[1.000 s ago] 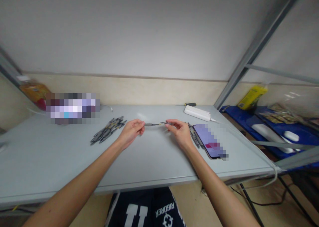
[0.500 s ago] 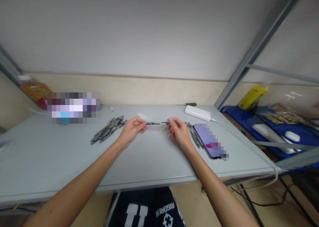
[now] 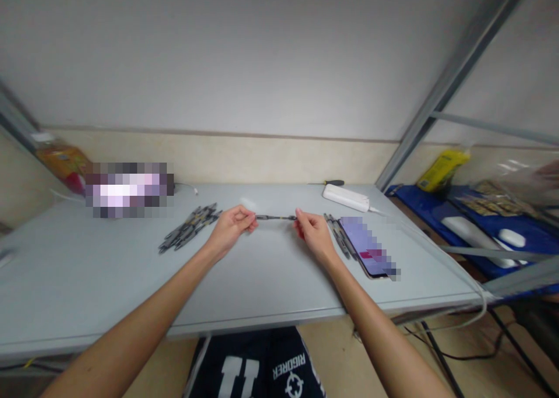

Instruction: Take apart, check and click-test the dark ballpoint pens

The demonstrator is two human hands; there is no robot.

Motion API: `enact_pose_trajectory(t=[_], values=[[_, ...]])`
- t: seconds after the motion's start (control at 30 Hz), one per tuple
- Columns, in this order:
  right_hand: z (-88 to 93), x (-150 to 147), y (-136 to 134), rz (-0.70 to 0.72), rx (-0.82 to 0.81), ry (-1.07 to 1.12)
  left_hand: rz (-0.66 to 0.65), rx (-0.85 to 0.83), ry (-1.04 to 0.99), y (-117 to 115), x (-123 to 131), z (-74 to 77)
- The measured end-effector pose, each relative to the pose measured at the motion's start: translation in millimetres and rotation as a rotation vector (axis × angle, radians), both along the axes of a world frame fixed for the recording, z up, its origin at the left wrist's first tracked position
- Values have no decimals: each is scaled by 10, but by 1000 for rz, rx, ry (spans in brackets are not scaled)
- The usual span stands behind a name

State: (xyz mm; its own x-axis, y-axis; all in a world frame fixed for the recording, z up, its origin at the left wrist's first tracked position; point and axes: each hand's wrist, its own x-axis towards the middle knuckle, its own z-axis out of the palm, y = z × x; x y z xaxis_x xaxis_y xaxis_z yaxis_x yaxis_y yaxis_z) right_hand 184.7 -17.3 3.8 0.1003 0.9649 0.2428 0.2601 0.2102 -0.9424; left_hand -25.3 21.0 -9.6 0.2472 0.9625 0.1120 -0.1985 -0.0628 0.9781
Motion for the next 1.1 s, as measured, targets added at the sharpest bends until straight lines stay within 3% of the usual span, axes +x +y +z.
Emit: enact_pose_trajectory(t=[0.17,0.5,0.73,1.1], values=[[-8,-4,14,59,68,75,39,-38,8,0,-1,32],[-7,-4,-6,21,-106,-87,-2,4,30,-9,-7,17],[-5,8,13,47,72,21,28,-71,-14,-3,3,57],[-10,-4,-11,109,-18,-46,-15,-4,45,14,-66,21]])
